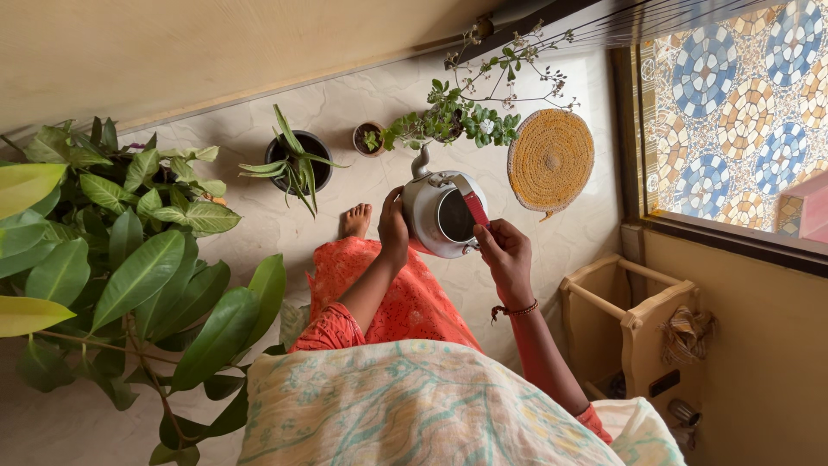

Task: The person waters potted plants by pouring water into their pots using a metal kettle.

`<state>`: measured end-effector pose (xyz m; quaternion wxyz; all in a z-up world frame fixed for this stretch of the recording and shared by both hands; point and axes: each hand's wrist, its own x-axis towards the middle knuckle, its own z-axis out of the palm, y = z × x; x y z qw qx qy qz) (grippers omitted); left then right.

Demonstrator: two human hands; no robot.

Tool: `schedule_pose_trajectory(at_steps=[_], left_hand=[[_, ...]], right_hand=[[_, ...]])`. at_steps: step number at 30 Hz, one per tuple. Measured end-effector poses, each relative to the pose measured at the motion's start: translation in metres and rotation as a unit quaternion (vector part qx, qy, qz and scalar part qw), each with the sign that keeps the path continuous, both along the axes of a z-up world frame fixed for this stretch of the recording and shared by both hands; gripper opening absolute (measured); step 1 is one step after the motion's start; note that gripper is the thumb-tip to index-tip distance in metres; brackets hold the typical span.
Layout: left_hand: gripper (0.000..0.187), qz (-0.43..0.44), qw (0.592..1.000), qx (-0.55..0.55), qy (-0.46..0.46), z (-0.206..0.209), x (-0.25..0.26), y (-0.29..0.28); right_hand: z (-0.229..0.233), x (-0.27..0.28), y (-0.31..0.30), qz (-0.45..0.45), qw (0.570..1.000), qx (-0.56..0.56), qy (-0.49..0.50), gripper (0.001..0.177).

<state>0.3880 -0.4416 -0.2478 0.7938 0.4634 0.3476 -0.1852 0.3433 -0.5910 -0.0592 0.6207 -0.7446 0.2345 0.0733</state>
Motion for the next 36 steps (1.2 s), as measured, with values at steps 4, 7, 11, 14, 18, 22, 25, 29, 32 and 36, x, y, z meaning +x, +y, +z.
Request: schedule_pose_trajectory(at_steps=[4,7,11,14,18,22,25,29,32,36], left_hand=[[0.042,-0.002,1.000,-0.007,-0.002,0.004,-0.001,0.001],[0.042,-0.004,1.000,-0.014,-0.003,0.008,-0.004,0.000],[0.042,-0.014,0.999,-0.009,-0.030,0.009,-0.005,-0.004],[0.043,-0.019,1.000,-0.008,-0.021,0.010,-0.005,-0.007],[0.043,-0.009,1.000,-0.026,-0.005,0.008,-0.006,-0.008],[0.044,-0.002,0.999,-0.043,-0.024,0.003,-0.006,-0.008],[0.044,-0.012,0.999,-0.029,-0.024,0.006,-0.005,-0.005],[0.044,-0.020,0.999,-0.024,-0.012,0.016,-0.007,-0.004],[0.044,-0.019,0.999,-0.004,-0.042,0.024,-0.012,-0.007],[0.042,-0.042,0.998,0.003,-0.038,0.029,-0.018,-0.018]], right_hand=[[0.000,-0.004,0.000,-0.003,1.000,-0.005,-0.002,0.022],[0.002,-0.009,-0.002,-0.007,1.000,-0.002,-0.003,0.023],[0.006,-0.011,-0.004,-0.017,1.000,0.005,-0.001,0.023],[0.007,-0.011,-0.005,-0.017,1.000,-0.005,-0.004,0.023],[0.008,-0.009,-0.005,-0.008,1.000,-0.023,-0.007,0.022],[0.008,-0.008,-0.004,-0.009,0.999,-0.027,-0.013,0.023],[0.008,-0.011,-0.004,-0.014,1.000,-0.023,-0.015,0.023],[0.009,-0.021,-0.006,-0.030,0.999,-0.007,-0.016,0.022],[0.010,-0.032,-0.011,-0.042,0.999,-0.004,-0.024,0.021],[0.014,-0.050,-0.019,-0.072,0.996,0.003,-0.043,0.022]])
